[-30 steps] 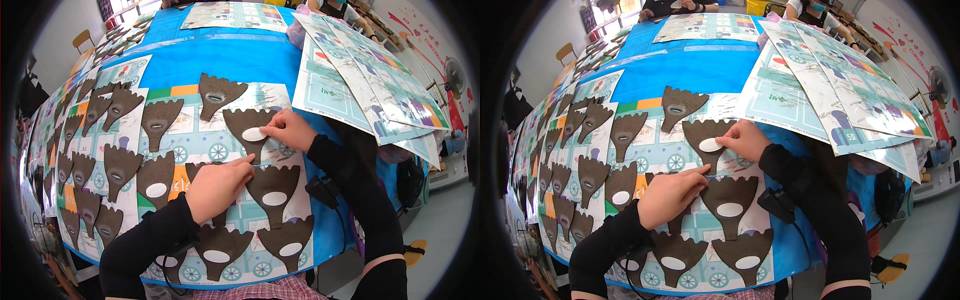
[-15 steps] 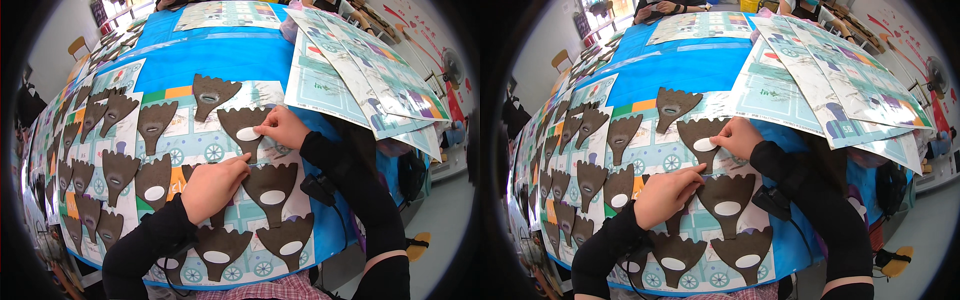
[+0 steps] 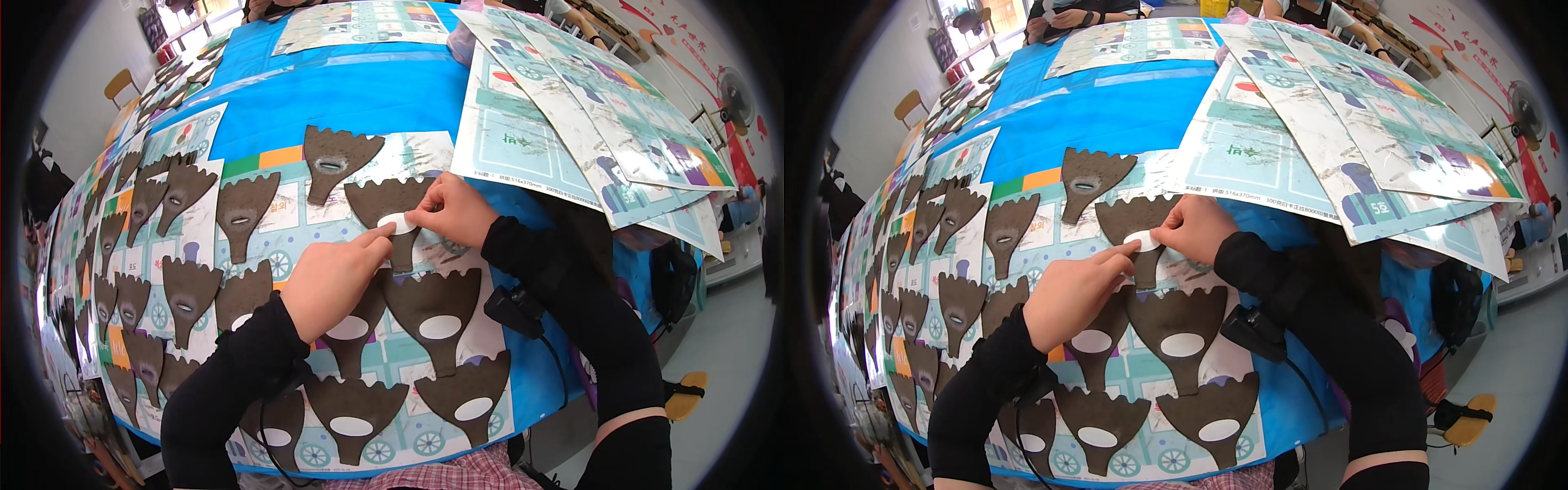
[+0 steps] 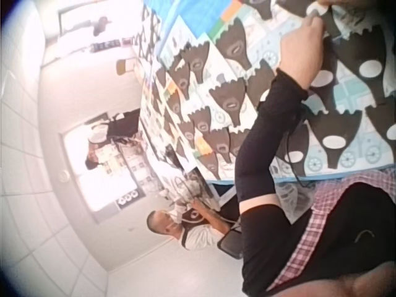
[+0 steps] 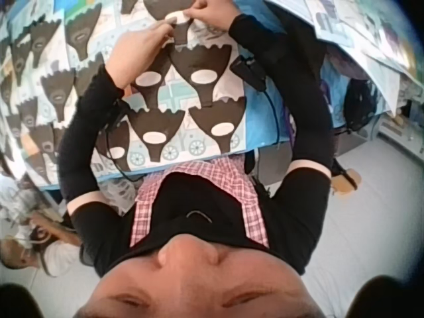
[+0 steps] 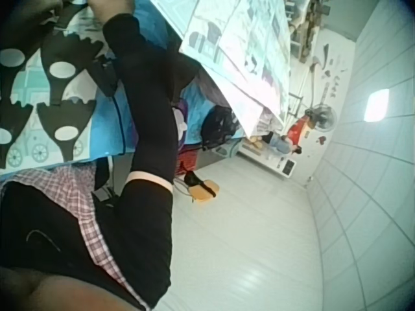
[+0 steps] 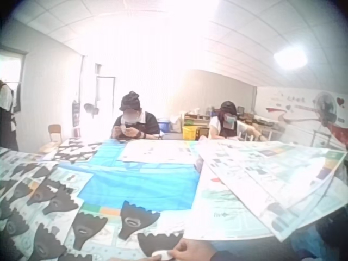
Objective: Assembling small decorative components onto beard-shaped cutouts for an educational set.
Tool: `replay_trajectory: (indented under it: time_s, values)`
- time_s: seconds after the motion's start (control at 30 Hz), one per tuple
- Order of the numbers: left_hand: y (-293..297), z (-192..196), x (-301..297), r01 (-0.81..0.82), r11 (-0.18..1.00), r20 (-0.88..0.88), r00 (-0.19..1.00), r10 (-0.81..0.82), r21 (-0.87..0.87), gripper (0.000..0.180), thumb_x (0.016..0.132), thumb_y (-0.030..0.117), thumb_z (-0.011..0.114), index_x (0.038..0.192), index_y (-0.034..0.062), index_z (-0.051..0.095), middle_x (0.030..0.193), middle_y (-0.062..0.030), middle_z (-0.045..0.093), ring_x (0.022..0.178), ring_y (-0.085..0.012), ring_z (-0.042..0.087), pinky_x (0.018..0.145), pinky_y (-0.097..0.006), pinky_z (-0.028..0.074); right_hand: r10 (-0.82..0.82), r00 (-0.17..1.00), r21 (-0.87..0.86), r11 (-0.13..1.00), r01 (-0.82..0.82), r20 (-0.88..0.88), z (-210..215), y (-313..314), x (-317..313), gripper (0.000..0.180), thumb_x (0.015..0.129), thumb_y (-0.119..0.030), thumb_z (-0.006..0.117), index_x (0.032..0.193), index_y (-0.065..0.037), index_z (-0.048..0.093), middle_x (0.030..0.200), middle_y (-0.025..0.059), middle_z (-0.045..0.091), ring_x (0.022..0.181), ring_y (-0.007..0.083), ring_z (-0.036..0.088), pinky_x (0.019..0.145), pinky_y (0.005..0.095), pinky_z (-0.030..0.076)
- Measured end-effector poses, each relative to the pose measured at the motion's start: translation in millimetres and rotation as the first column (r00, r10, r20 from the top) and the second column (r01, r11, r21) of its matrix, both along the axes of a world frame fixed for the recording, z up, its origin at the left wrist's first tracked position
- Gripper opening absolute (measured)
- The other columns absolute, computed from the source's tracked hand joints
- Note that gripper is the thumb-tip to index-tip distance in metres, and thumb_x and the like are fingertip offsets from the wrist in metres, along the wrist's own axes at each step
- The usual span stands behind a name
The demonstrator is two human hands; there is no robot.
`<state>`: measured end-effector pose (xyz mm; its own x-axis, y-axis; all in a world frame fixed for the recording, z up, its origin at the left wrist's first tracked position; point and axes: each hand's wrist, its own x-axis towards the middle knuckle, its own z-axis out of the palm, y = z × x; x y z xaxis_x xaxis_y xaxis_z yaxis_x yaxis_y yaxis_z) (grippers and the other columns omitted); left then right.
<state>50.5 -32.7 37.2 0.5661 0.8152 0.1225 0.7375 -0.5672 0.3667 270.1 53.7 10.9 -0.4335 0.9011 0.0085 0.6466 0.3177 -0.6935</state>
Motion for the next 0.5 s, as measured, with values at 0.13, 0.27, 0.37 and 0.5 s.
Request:
replay_trajectory:
  time_s: [0.13, 0.27, 0.37, 0.5]
  values:
    - [0, 2, 1, 0.006, 1.0, -0.022, 1.0, -0.006, 0.009, 0.01, 0.086, 0.011, 0.058, 0.095, 0.0093, 0.053, 0.125, -0.0008, 0.06, 0.071, -0.0284, 0.064, 0.061, -0.036, 0.051, -0.016, 1.0, 0.006, 1.0, 0.016, -0.025, -1, 0, 0, 0.029, 0.072, -0.028, 0.073, 0.063, 0.0, 0.069, 0.058, 0.0129, 0.064, 0.054, 0.0226, 0.063, 0.057, 0.0338, 0.05]
    - [3, 5, 0, 0.02, 1.0, -0.049, 0.999, -0.021, -0.016, 0.014, 0.082, 0.005, 0.056, 0.095, 0.009, 0.053, 0.125, -0.001, 0.061, 0.069, -0.0287, 0.065, 0.06, -0.036, 0.051, -0.031, 0.998, 0.012, 0.999, 0.031, 0.051, 9, -10, -6, 0.027, 0.072, -0.024, 0.075, 0.08, 0.0, 0.064, 0.076, 0.0135, 0.06, 0.068, 0.0237, 0.062, 0.064, 0.034, 0.049]
    - [5, 8, 0, 0.036, 0.999, -0.039, 0.999, -0.037, -0.024, 0.017, 0.08, 0.003, 0.055, 0.095, 0.009, 0.054, 0.124, -0.0013, 0.061, 0.069, -0.0287, 0.065, 0.06, -0.036, 0.051, -0.015, 0.999, 0.088, 0.996, 0.012, 0.034, 12, -12, -2, 0.026, 0.076, -0.014, 0.073, 0.093, 0.0, 0.058, 0.087, 0.0128, 0.055, 0.076, 0.0224, 0.061, 0.068, 0.0327, 0.048]
    - [5, 4, -2, 0.051, 0.999, -0.042, 0.998, -0.051, 0.012, 0.019, 0.078, 0.001, 0.055, 0.095, 0.009, 0.054, 0.124, -0.0017, 0.061, 0.07, -0.0288, 0.065, 0.061, -0.036, 0.051, 0.254, 0.943, 0.281, 0.909, -0.308, 0.213, 14, -29, 9, 0.031, 0.08, 0.001, 0.059, 0.11, 0.002, 0.055, 0.11, 0.0138, 0.055, 0.099, 0.0272, 0.059, 0.084, 0.0342, 0.049]
